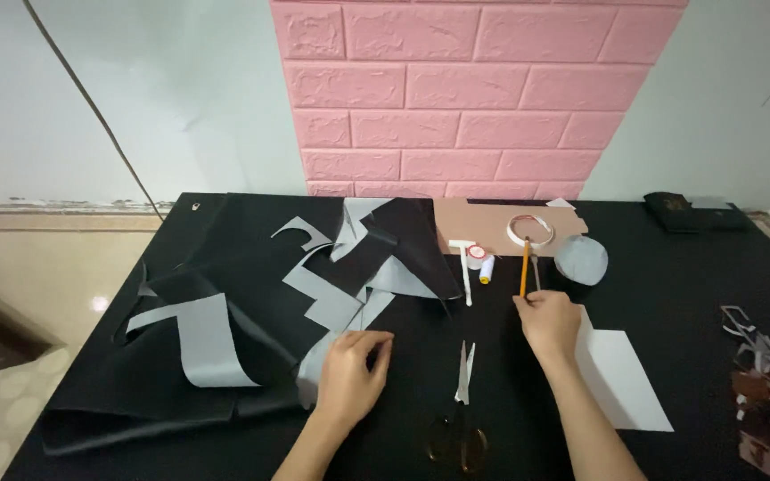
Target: Measuring, marking, and cutting material using a ruler, pencil, and scissors on a workbench
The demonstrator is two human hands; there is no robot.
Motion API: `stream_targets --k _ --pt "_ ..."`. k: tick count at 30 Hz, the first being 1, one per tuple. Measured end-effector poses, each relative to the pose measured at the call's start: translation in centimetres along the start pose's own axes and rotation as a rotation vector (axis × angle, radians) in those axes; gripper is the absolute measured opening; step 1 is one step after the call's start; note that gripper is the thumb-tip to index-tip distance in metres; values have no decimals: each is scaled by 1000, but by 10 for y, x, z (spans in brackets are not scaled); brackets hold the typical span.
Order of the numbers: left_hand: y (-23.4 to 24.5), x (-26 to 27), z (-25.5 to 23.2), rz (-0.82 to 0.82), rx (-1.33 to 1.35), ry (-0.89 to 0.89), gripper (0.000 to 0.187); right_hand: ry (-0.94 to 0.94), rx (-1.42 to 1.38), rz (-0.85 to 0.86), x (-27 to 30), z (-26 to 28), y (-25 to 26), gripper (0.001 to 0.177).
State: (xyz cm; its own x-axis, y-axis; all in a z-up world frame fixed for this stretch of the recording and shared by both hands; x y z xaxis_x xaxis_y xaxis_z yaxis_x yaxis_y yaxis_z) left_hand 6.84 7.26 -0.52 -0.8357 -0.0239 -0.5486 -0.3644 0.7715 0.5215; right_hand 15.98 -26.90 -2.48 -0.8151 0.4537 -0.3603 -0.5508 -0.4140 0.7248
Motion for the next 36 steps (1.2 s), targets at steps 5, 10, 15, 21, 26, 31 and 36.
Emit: stream_targets --k 5,10,15,21,26,31,36 --pt "-2 4 18 40 -498 69 33 77 -1 -51 11 28 4 42" --pt "5 9 27 372 -650 439 51 558 -202 -160 49 104 2 42" --pt "6 8 40 294 -521 456 54 497 5 163 58 116 -56 74" --pt "10 -3 57 -49 -787 296 51 257 -90 80 47 107 -37 29" --pt "12 -17 38 61 -1099 166 34 219 -136 32 58 108 -38 23" --pt "24 -70 21 50 -1017 170 26 78 -251 -104 58 94 -43 26" --pt "-37 -112 69 487 -697 104 70 123 -219 -236 51 72 -63 25"
Point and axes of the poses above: each hand's wrist, its own x-axis away from the middle knuckle, its own y-axis out of the back of the hand, z = x × y, the point moved 7 cm from there along -x, towards the middle knuckle, and after that the axes turned 9 degrees about -z, right-handed, at the moved point
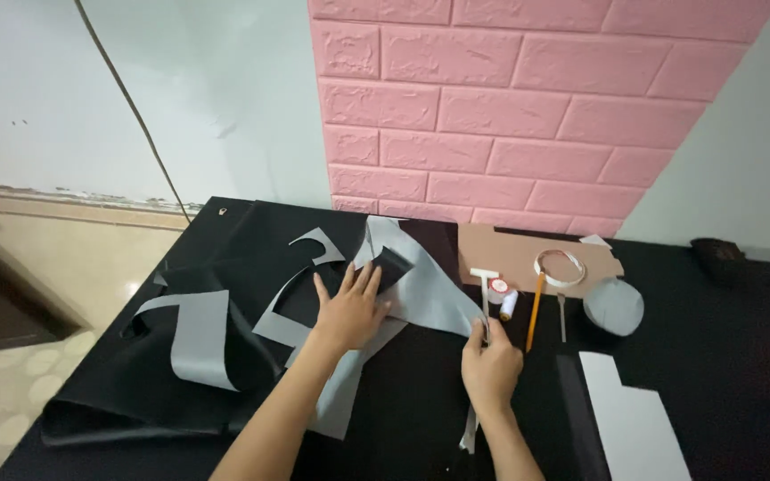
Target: Measuring, marking, and cutting material using a ruler, pencil, and scissors on a workbench
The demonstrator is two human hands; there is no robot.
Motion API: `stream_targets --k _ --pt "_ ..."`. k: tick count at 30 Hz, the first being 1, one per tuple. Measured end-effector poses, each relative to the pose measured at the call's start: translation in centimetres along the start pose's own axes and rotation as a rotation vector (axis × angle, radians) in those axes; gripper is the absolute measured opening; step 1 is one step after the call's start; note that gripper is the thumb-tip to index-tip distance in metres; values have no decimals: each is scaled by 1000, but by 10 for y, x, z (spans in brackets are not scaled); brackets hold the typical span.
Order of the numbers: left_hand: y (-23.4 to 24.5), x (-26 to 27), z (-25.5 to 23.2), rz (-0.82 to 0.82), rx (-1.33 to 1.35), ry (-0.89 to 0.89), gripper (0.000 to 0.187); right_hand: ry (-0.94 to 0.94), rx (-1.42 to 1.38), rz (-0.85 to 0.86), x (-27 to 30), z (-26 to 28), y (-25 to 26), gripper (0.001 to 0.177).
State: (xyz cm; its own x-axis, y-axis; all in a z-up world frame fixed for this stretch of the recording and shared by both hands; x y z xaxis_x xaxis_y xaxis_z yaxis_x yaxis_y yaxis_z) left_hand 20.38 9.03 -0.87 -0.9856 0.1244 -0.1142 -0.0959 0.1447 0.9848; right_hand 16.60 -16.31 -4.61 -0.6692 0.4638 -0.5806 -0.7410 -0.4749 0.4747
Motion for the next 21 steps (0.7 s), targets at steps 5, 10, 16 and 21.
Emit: stream_targets --k 5,10,16,21 --pt "-19 3 7 -100 -40 -120 51 -56 48 28 -2 -11 -10 22" --pt "7 -22 12 -181 -32 3 50 -118 48 68 -2 -6 -5 25" --pt "-4 -91 55 -442 204 457 35 -237 11 114 -5 -9 -5 30" --pt "-38 -135 64 -435 98 618 44 -109 -22 31 -4 -19 -15 26"
Point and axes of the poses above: each hand's wrist, its own x-axis away from the middle knuckle, its own y-axis out of the back of the hand, z = x × y, the point moved 7 cm from there along -x, towards the middle knuckle, and after that the axes turned 9 degrees about -z, right-handed, at the moved point
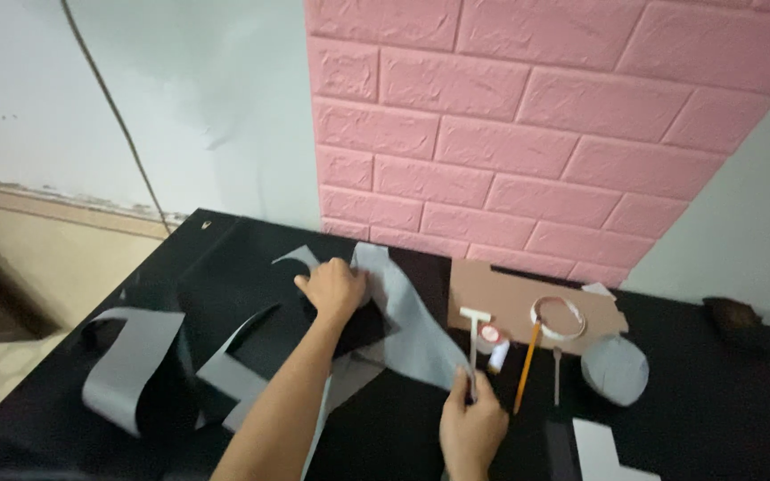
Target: Measuring, marking, and cutting material using a ruler, pencil, and scissors on a workbench
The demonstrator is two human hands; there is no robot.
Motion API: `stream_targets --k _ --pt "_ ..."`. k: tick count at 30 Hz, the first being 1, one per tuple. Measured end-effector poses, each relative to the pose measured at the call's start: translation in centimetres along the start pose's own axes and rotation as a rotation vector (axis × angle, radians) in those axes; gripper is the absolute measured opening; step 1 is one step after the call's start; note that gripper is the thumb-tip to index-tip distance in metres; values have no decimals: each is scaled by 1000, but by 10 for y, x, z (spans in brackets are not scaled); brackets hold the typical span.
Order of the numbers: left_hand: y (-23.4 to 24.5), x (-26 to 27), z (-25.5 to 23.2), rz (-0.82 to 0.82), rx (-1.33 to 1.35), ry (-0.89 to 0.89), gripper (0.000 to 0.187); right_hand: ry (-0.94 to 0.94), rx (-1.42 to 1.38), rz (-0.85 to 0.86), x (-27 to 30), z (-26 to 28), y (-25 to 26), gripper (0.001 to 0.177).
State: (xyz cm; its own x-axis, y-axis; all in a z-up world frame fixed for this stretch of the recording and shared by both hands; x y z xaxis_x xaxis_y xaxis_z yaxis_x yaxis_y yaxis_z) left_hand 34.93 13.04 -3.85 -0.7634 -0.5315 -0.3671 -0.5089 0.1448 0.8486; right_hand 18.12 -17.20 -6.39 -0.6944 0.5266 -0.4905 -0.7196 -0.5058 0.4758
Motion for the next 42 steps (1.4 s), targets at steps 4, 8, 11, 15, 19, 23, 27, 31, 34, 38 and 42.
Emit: stream_targets --k 4,8,11,15,19,23,27,31,34,38,42 --pt "-8 -8 -11 -38 11 81 35 -119 19 -43 1 -3 -5 26" --pt "-20 -16 -8 -26 -13 150 27 -332 -17 50 0 -4 -6 28" --pt "-28 -18 -10 -50 -23 152 26 -284 -47 11 2 -15 -12 29" --pt "-21 -21 -22 67 -93 86 29 -288 -91 34 -1 5 3 31" --pt "-30 -28 -21 147 -125 14 31 -375 -48 123 -1 2 0 33" --pt "-22 -28 2 230 291 300 39 -242 -135 -14 -3 -11 -7 33" --pt "19 -23 -20 -45 815 241 26 -252 -156 -40 -2 -9 -5 30" --pt "77 90 -155 183 1253 2 12 -262 -225 -52 7 -20 -11 31" --pt "99 204 -229 191 802 75 121 -295 -146 -23 2 -26 -13 35" --pt "93 364 -336 924 1209 -445 11 -189 -331 -35 -3 -1 3 34" --pt "77 427 -385 1165 1155 -630 64 -185 -364 -43 -4 -6 -3 34"
Point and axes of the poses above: each hand's wrist, its own x-axis away from the middle knuckle, its own y-axis out of the back of the hand, z = x × y, the point moved 7 cm from there along -x, towards the middle knuckle, and after that the axes turned 9 degrees about -z, right-handed, at the moved point
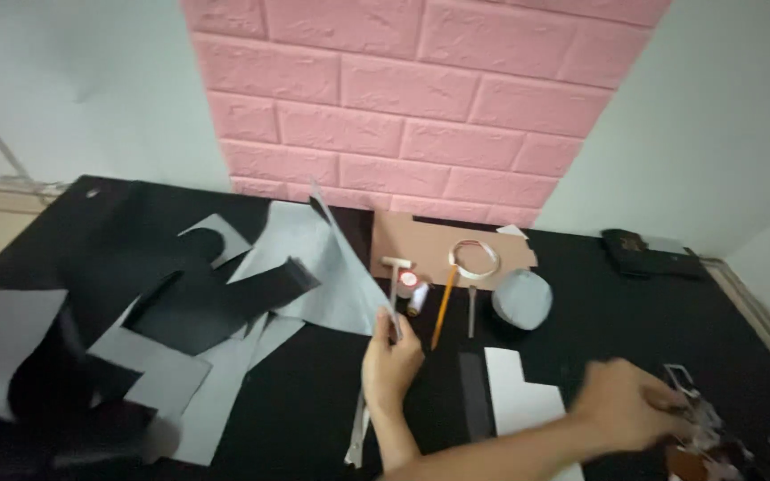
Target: Measuring, marking, and cutting material using a ruler, pencil, and scissors on a workbench
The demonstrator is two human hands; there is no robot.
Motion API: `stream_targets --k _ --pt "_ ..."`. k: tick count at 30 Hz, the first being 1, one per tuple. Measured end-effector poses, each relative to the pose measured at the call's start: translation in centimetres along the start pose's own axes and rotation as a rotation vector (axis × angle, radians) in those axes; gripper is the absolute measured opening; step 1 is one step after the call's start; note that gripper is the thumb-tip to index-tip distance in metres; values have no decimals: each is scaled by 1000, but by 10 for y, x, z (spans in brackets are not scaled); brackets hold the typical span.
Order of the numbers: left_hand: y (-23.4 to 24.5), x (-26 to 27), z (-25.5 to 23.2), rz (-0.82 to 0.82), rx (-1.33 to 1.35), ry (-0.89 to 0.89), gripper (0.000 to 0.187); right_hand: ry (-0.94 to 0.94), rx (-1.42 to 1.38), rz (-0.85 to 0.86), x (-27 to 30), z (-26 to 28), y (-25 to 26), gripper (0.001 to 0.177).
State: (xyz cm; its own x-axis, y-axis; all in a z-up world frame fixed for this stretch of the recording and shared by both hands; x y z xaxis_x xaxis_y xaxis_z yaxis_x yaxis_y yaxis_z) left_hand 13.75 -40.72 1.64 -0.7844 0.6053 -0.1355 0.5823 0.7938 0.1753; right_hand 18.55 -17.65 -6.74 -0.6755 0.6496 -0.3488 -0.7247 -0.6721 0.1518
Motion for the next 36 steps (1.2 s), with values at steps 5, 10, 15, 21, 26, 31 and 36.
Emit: stream_targets --k 5,10,15,21,26,31,36 --pt "-29 -1 56 -12 232 270 37 -39 4 41 3 11 3 32" --pt "13 13 38 -83 205 205 21 59 24 17 0 6 1 34" --pt "92 84 -16 -346 114 -235 26 -57 2 -41 -3 3 7 30" --pt "261 148 -12 -855 -146 -269 10 -38 496 -115 7 103 25 49" --pt "373 205 31 -1123 -722 -61 22 -86 103 -124 -2 -17 3 17" --pt "369 186 51 -793 -1111 133 39 -93 130 -139 -3 -19 2 18" --pt "371 176 93 -787 -1143 216 21 -175 96 -129 -5 -25 4 20"
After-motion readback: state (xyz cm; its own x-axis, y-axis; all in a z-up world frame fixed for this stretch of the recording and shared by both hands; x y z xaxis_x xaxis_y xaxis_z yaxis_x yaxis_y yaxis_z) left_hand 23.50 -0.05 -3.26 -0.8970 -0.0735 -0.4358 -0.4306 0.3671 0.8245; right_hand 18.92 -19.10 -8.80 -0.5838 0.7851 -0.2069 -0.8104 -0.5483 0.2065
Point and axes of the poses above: each hand's wrist, its own x-axis away from the middle knuckle, its own y-axis out of the back of the hand, z = x × y, the point moved 7 cm from there along -x, towards the middle knuckle, and after that the axes turned 9 degrees about -z, right-handed, at the moved point
